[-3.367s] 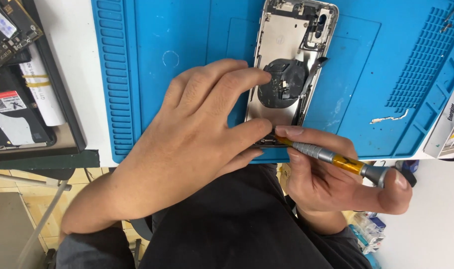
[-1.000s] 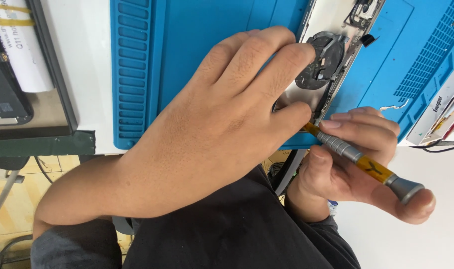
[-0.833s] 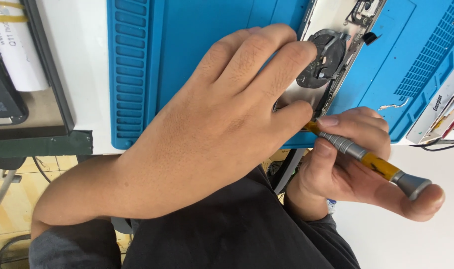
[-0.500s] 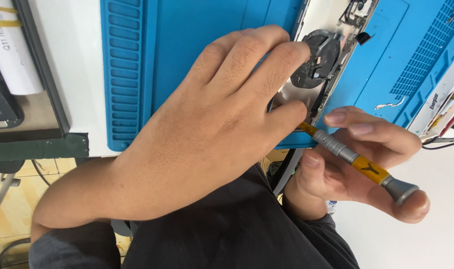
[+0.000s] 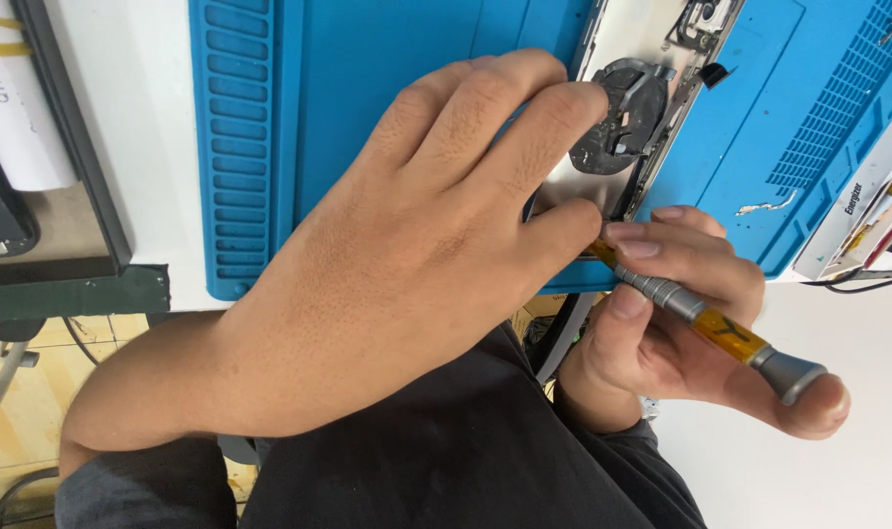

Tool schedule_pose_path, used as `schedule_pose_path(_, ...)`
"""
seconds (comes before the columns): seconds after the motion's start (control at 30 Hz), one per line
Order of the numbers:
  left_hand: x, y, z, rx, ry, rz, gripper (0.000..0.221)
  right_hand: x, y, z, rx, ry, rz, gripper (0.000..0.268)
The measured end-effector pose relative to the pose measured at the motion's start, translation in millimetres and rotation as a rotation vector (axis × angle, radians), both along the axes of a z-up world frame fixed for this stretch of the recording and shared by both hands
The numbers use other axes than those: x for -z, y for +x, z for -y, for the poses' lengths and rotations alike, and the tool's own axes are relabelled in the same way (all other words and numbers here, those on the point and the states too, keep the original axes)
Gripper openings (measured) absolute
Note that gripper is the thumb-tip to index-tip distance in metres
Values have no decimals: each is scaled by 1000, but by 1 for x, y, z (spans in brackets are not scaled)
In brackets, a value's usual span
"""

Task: Repairing a mobile phone by unscrewing components from the internal frame using a precision screwdriver.

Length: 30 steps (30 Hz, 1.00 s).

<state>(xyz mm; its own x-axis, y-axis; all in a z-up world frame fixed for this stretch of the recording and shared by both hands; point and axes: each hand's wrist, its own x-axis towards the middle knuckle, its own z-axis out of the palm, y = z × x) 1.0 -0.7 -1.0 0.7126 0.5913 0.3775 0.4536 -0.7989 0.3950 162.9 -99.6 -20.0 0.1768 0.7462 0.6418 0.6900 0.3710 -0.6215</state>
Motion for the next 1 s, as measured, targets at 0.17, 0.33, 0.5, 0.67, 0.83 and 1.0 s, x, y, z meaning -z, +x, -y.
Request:
schedule_pose_path(0.17,0,0,0,-6,9,2,14,0,-3,-15,-23,90,52,62)
schedule_pose_path(0.33,1,-1,0,-27,15,-8,16,1,-3,-15,-41,139,58,59)
schedule_pose_path(0.5,2,-1,0,-24,6,20,13,-3,-27,-11,172,7,2,54)
schedule_pose_path(0.67,3,-1,0,-38,28,2,13,0,-7,-10,88,58,93,62)
schedule_pose_path(0.83,3,-1,0,-28,17,26,13,0,-13,-9,184,32,93,63)
schedule_pose_path(1.0,3,-1,0,-27,14,30,14,-2,-14,-9,140,5,127,58)
